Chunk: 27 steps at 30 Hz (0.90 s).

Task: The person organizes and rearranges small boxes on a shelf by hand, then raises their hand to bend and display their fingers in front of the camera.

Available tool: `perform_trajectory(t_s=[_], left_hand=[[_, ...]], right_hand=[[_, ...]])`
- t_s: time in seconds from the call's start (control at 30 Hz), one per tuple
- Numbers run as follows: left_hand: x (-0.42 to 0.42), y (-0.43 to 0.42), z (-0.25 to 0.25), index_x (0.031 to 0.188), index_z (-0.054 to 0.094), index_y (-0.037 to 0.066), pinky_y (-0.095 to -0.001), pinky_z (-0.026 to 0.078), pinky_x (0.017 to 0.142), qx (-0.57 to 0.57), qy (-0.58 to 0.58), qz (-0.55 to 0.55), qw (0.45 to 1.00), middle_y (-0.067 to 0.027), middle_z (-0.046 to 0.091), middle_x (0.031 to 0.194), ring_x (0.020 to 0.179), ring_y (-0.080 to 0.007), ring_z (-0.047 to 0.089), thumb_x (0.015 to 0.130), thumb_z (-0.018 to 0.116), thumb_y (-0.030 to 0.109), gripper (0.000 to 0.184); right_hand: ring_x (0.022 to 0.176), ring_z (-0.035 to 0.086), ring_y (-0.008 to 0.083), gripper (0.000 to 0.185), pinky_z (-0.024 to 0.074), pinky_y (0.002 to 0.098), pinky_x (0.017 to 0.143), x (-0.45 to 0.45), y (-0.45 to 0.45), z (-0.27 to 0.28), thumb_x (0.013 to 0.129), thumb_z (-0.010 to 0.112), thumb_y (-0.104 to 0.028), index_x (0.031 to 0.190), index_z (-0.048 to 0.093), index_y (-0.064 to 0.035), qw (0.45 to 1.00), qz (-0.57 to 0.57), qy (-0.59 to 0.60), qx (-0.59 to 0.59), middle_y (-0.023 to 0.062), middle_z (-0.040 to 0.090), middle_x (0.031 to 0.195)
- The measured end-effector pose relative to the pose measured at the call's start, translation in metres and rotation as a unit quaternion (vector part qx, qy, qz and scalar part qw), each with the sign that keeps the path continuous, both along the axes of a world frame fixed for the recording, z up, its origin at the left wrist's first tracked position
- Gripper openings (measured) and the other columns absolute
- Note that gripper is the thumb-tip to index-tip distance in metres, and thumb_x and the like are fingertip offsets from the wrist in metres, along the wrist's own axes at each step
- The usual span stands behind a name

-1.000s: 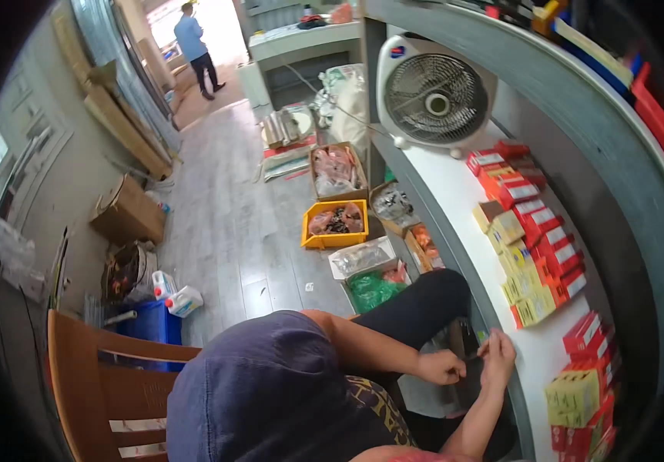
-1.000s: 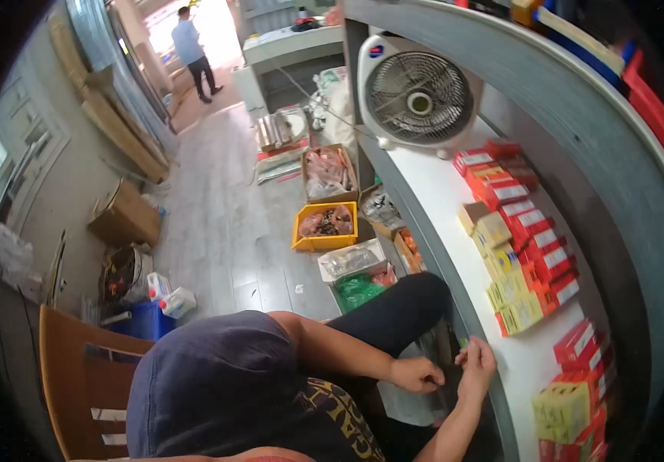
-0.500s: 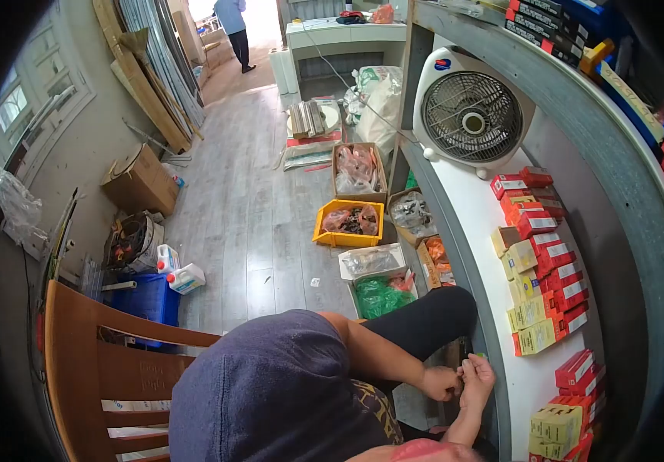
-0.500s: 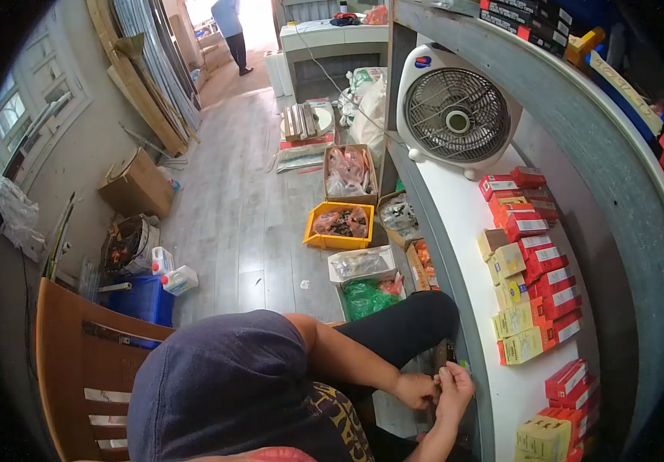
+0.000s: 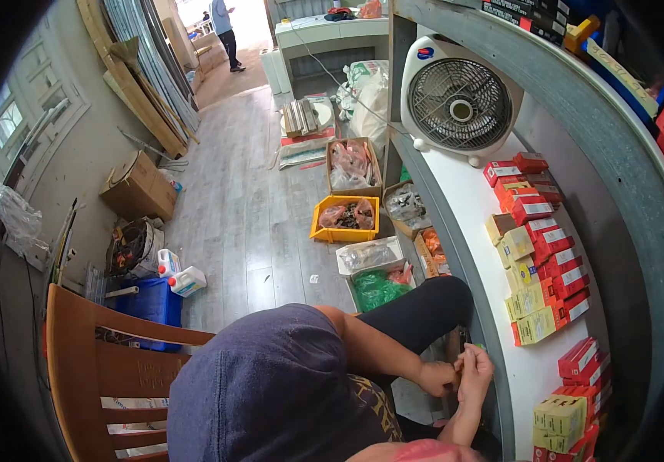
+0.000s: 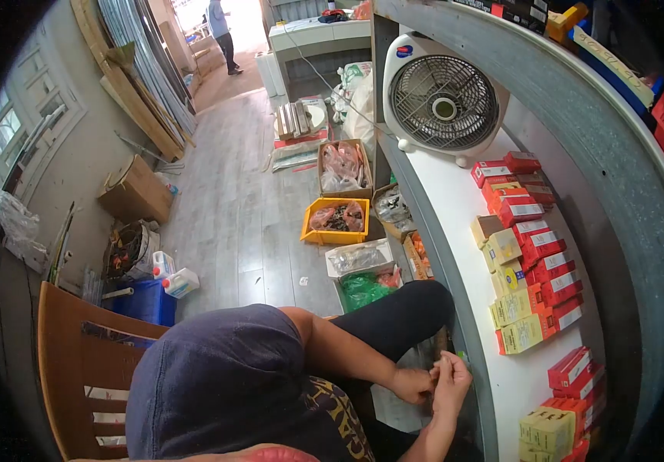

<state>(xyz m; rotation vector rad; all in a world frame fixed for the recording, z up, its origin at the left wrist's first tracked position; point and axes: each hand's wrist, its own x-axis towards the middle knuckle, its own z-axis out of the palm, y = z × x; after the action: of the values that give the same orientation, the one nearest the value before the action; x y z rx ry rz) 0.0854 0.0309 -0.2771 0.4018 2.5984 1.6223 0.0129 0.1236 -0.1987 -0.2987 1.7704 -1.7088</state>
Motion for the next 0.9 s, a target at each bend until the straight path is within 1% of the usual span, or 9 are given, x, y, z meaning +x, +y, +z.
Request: perform_trajectory(t_s=[0.1, 0.17, 0.3, 0.43, 0.53, 0.6, 0.7, 0.77, 0.9], left_hand=[[-0.007, 0.006, -0.026, 0.084, 0.068, 0.006, -0.0433, 0.051, 0.074, 0.011, 0.029, 0.011, 0.999, -0.0154, 0.068, 0.084, 0.082, -0.0334, 0.066, 0.073, 0.062, 0.014, 0.015], [-0.012, 0.014, -0.06, 0.084, 0.067, 0.005, -0.043, 0.051, 0.075, 0.026, 0.079, 0.027, 0.996, -0.0157, 0.067, 0.085, 0.084, -0.0341, 0.065, 0.073, 0.063, 0.014, 0.014], [-0.015, 0.01, -0.078, 0.087, 0.066, 0.005, -0.0429, 0.051, 0.074, 0.031, 0.146, 0.051, 0.987, -0.0153, 0.067, 0.084, 0.084, -0.0341, 0.065, 0.074, 0.065, 0.015, 0.017], [-0.012, -0.009, -0.056, 0.093, 0.063, -0.001, -0.0411, 0.05, 0.077, -0.04, 0.037, -0.023, 0.998, -0.0204, 0.066, 0.087, 0.086, -0.0363, 0.063, 0.076, 0.065, 0.009, 0.019], [-0.016, -0.016, -0.049, 0.092, 0.063, 0.003, -0.0435, 0.051, 0.073, 0.029, 0.023, -0.005, 0.999, -0.0171, 0.066, 0.08, 0.083, -0.0353, 0.064, 0.076, 0.064, 0.015, 0.02], [-0.015, -0.018, -0.044, 0.092, 0.063, 0.005, -0.0447, 0.051, 0.072, 0.064, 0.015, 0.006, 0.998, -0.0154, 0.066, 0.077, 0.081, -0.0347, 0.065, 0.076, 0.063, 0.018, 0.021], [-0.015, -0.016, -0.036, 0.088, 0.063, 0.005, -0.0461, 0.051, 0.073, 0.032, -0.025, 0.028, 0.999, -0.0157, 0.066, 0.077, 0.083, -0.036, 0.065, 0.076, 0.061, 0.017, 0.016], [-0.016, -0.014, -0.042, 0.087, 0.062, 0.005, -0.0464, 0.051, 0.073, 0.01, -0.024, 0.014, 1.0, -0.0162, 0.066, 0.078, 0.084, -0.0364, 0.065, 0.076, 0.061, 0.016, 0.016], [-0.019, -0.008, -0.062, 0.088, 0.062, 0.005, -0.0472, 0.051, 0.074, -0.026, -0.01, -0.001, 1.0, -0.0174, 0.066, 0.081, 0.085, -0.0373, 0.065, 0.075, 0.06, 0.015, 0.016]], right_hand=[[0.06, 0.055, 0.007, 0.016, 0.0448, 0.0216, 0.056, -0.001, -0.002, -0.027, 0.086, 0.066, 0.0, 0.101, 0.064, 0.0022, 0.993, 0.03, 0.102, -0.04, 0.0008, 0.061, 0.073], [0.06, 0.055, 0.0067, 0.016, 0.0449, 0.0217, 0.056, 0.003, -0.002, -0.025, 0.085, 0.066, 0.0, 0.101, 0.064, 0.0022, 0.993, 0.043, 0.099, -0.038, 0.0007, 0.061, 0.073], [0.06, 0.056, 0.0062, 0.013, 0.0453, 0.0217, 0.056, 0.01, -0.008, -0.01, 0.085, 0.065, 0.001, 0.099, 0.065, 0.0022, 0.993, 0.079, 0.085, -0.012, 0.0006, 0.062, 0.072], [0.06, 0.055, 0.0059, 0.01, 0.0452, 0.0214, 0.057, 0.009, -0.003, -0.008, 0.085, 0.065, 0.001, 0.096, 0.066, 0.002, 0.992, 0.097, 0.066, 0.053, 0.0006, 0.062, 0.072], [0.06, 0.055, 0.0058, 0.009, 0.0449, 0.0211, 0.057, 0.005, -0.003, -0.012, 0.085, 0.066, 0.001, 0.094, 0.067, 0.0016, 0.988, 0.108, 0.076, 0.083, 0.0001, 0.062, 0.07], [0.062, 0.056, 0.0061, 0.012, 0.0453, 0.0211, 0.058, 0.003, -0.004, -0.007, 0.085, 0.066, 0.001, 0.097, 0.066, 0.0017, 0.994, 0.068, 0.065, 0.058, 0.0008, 0.062, 0.072], [0.064, 0.056, 0.0066, 0.015, 0.0457, 0.0211, 0.06, 0.001, -0.003, -0.009, 0.084, 0.066, 0.002, 0.099, 0.065, 0.0019, 0.996, 0.04, 0.075, 0.026, 0.0019, 0.063, 0.075], [0.067, 0.057, 0.0074, 0.018, 0.0462, 0.0212, 0.062, 0.0, -0.004, -0.013, 0.084, 0.066, 0.003, 0.101, 0.065, 0.0024, 0.994, 0.022, 0.109, -0.017, 0.0032, 0.063, 0.079], [0.071, 0.058, 0.0084, 0.019, 0.0466, 0.0216, 0.064, 0.001, -0.001, -0.01, 0.083, 0.067, 0.004, 0.102, 0.063, 0.0033, 0.996, 0.027, 0.083, -0.03, 0.0051, 0.064, 0.084]])
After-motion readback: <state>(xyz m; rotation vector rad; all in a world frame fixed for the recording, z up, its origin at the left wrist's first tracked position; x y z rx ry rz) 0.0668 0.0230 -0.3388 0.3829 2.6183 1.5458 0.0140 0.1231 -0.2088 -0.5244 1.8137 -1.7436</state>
